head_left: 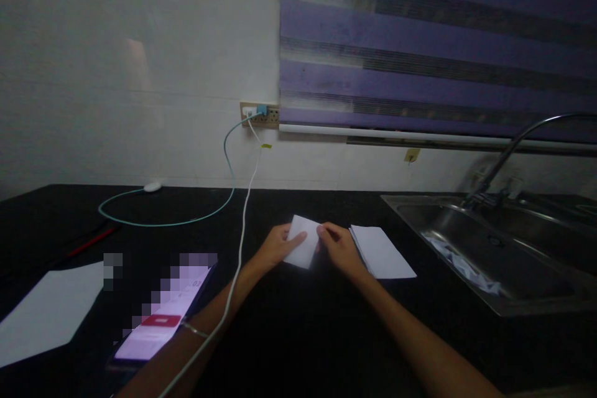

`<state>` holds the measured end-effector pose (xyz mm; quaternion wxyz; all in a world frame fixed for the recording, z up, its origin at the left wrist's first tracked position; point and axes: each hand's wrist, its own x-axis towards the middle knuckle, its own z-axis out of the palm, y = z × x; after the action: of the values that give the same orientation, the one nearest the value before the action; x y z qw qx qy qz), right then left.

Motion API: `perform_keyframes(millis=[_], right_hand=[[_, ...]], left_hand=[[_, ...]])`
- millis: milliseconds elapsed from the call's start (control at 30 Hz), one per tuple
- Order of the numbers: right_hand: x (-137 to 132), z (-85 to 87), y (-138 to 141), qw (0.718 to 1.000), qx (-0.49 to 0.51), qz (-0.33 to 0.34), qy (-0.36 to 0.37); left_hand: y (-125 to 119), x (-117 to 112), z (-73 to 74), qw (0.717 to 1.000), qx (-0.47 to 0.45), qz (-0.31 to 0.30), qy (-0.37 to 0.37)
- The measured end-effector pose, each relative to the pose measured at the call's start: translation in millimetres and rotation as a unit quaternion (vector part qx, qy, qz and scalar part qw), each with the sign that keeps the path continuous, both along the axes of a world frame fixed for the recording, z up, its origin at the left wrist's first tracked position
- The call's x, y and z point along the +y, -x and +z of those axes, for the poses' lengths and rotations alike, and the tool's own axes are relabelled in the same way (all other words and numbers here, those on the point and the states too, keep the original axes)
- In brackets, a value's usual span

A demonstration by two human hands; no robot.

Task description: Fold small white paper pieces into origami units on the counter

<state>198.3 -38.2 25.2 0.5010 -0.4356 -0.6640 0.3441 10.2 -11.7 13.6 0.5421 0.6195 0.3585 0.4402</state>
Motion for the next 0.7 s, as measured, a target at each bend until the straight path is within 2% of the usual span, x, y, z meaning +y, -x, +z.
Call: perform_keyframes(millis=[433, 700], right_hand=[[1.9, -0.1, -0.3, 1.0, -0.002, -0.004, 0.008], [5.4, -6.5, -2.8, 1.0, -0.006, -0.019, -0.019]], left_hand=[[-1.8, 1.1, -1.1, 1.0, -0.009, 0.008, 0.016], [-0.3, -1.0, 2.8, 0.999, -0.014, -0.032, 0.029]])
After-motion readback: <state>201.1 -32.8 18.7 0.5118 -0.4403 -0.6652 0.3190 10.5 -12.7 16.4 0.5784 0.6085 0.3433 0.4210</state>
